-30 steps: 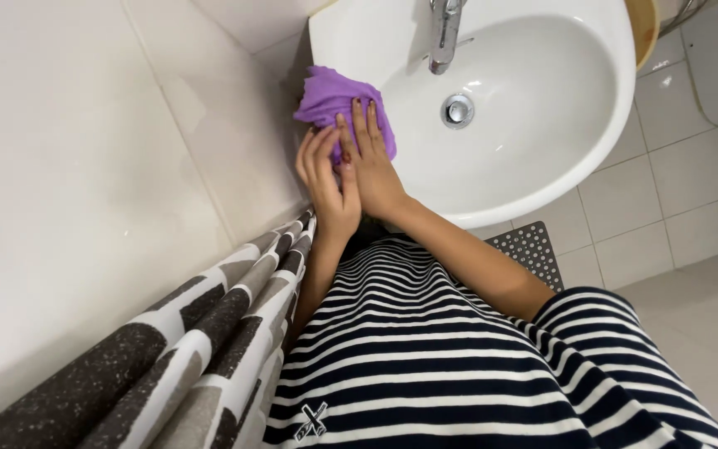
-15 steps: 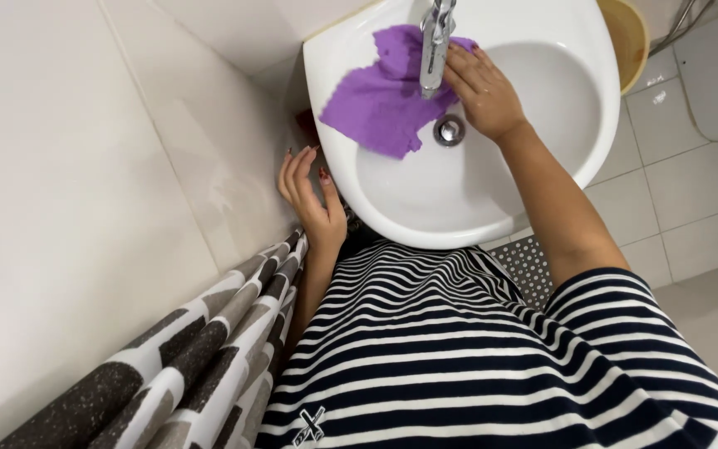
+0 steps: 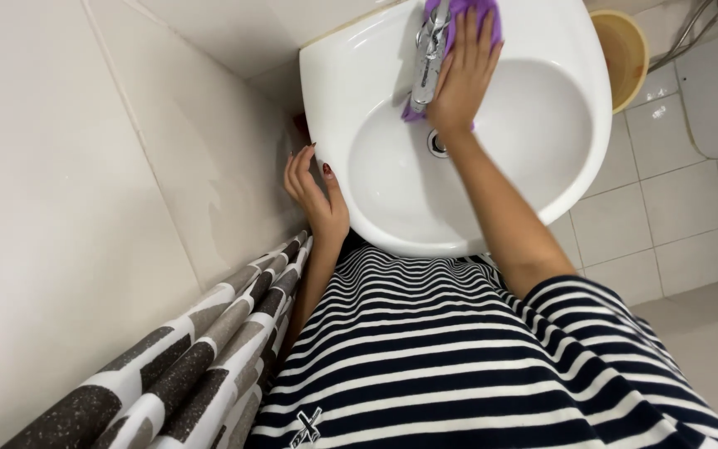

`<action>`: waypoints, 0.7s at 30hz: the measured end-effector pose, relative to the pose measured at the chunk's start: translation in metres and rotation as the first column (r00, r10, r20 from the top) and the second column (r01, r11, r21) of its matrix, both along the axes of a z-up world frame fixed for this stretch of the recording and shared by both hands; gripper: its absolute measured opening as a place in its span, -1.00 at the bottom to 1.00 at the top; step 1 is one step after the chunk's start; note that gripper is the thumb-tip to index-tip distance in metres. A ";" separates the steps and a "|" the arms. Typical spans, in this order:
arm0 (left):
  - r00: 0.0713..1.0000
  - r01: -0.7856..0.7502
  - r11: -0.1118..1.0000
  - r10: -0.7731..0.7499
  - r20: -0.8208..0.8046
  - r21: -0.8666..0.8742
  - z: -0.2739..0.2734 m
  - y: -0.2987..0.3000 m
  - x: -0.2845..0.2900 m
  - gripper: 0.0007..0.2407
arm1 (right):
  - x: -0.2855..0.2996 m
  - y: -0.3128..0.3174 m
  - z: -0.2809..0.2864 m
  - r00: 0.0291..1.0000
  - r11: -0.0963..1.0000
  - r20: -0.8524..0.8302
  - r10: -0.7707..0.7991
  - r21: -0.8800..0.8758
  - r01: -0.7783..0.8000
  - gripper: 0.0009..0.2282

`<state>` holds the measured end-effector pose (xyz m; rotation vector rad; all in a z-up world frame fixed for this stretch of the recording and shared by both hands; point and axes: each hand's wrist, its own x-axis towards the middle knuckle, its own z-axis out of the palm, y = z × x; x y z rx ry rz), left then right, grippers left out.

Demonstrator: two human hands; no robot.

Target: Wipe and clean a bathroom sink using a cloth and water.

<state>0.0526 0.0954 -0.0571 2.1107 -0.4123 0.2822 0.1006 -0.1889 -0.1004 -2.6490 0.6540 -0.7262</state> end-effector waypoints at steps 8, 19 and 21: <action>0.975 -0.128 0.991 0.117 -0.186 -0.046 -0.053 0.001 0.005 -0.61 | -0.046 0.127 -0.062 0.870 0.773 0.384 0.308 0.432 -0.464 -0.84; 0.987 -0.141 0.976 0.126 -0.102 -0.166 -0.047 -0.004 -0.001 -0.59 | -0.125 0.103 0.040 0.838 -0.135 0.489 0.242 0.873 -0.469 -0.84; 0.975 -0.204 0.962 0.183 -0.122 -0.184 -0.035 -0.007 0.000 -0.58 | -0.133 0.086 0.064 0.794 -0.268 0.606 0.037 0.772 -0.577 -0.85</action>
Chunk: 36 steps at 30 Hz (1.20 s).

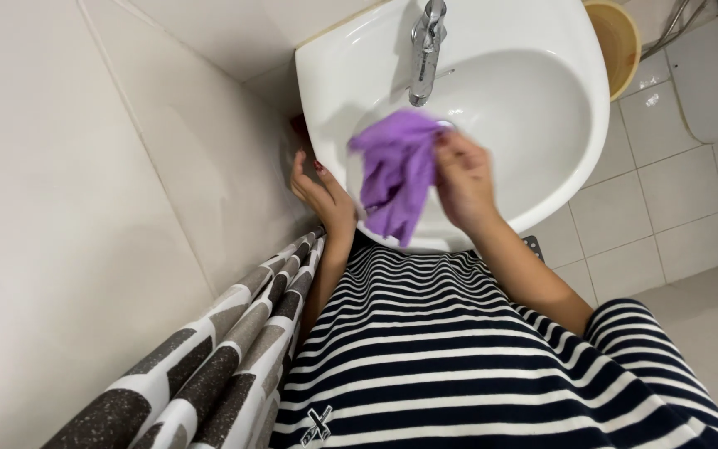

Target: Wipe and clean a bathroom sink using a cloth and water.

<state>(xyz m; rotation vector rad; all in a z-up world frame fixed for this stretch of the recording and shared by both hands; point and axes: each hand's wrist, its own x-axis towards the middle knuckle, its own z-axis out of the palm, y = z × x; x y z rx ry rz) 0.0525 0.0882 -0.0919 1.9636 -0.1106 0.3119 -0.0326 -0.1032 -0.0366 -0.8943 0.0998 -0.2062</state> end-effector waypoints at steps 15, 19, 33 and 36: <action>0.999 0.003 0.999 -0.001 -0.034 0.048 0.004 0.003 0.004 -0.59 | 0.108 -0.051 0.006 0.875 0.029 0.407 -0.263 -0.903 0.429 -0.74; 0.999 0.024 0.999 -0.023 -0.030 0.041 0.003 0.001 0.003 -0.60 | 0.123 -0.073 0.003 0.973 0.223 0.220 -0.069 -0.947 0.230 -0.71; 0.996 0.045 0.997 -0.040 -0.080 0.063 -0.005 0.004 0.005 -0.58 | 0.109 -0.003 -0.021 0.851 0.110 0.187 -0.491 -0.956 0.273 -0.59; 0.996 0.049 0.997 -0.045 -0.075 0.059 -0.004 0.003 0.007 -0.56 | 0.108 -0.012 -0.018 0.864 0.053 0.189 -0.467 -0.969 0.241 -0.59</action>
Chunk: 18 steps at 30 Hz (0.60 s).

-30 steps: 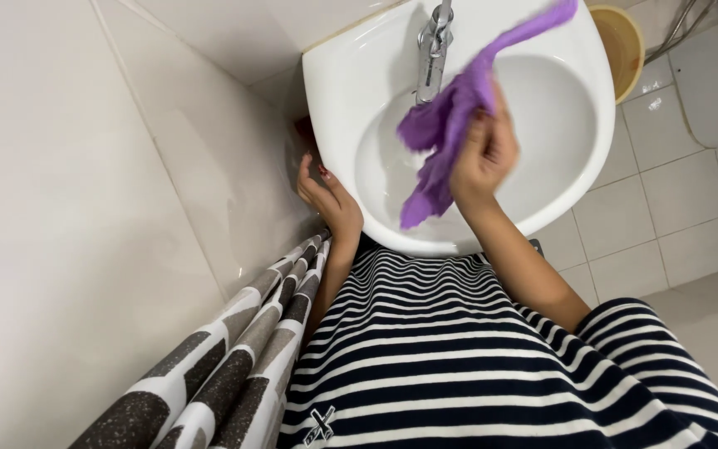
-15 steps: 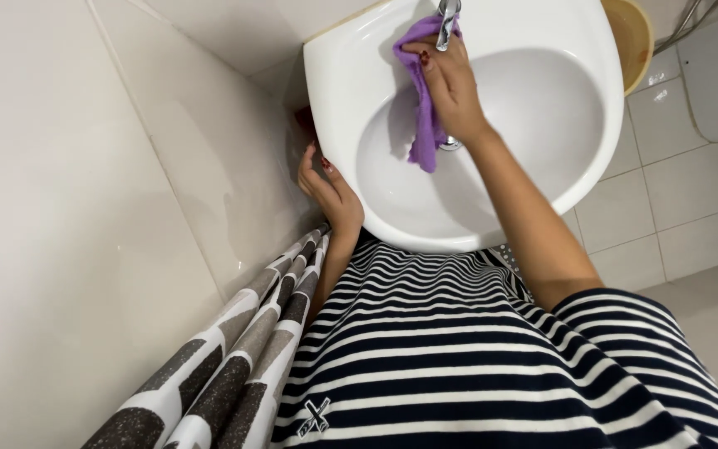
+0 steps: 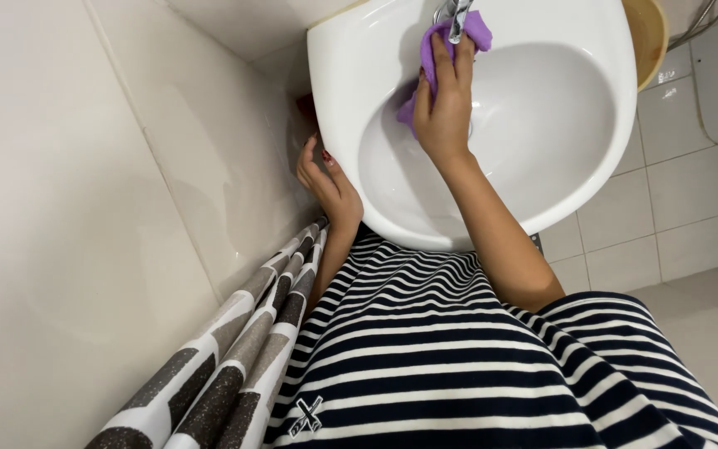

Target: Wipe and clean a bathroom sink using a cloth and water.

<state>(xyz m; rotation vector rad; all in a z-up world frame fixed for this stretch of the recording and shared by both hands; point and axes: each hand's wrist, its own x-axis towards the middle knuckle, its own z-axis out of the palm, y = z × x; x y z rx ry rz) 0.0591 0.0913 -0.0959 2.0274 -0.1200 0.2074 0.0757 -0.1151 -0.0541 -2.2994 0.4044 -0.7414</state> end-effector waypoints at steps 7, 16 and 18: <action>1.000 0.021 1.000 -0.021 -0.008 -0.003 -0.001 0.001 0.000 -0.57 | -0.020 -0.040 0.033 0.986 0.973 -0.018 0.169 0.164 -0.164 -0.61; 1.000 0.016 1.000 -0.016 0.008 0.001 0.004 -0.002 0.001 -0.61 | -0.042 -0.029 0.047 0.997 0.972 0.018 0.074 -0.224 -0.068 -0.58; 1.000 0.014 1.000 -0.014 0.008 0.012 0.001 -0.001 0.001 -0.61 | -0.051 -0.026 0.053 0.997 0.975 0.038 0.063 -0.215 -0.053 -0.56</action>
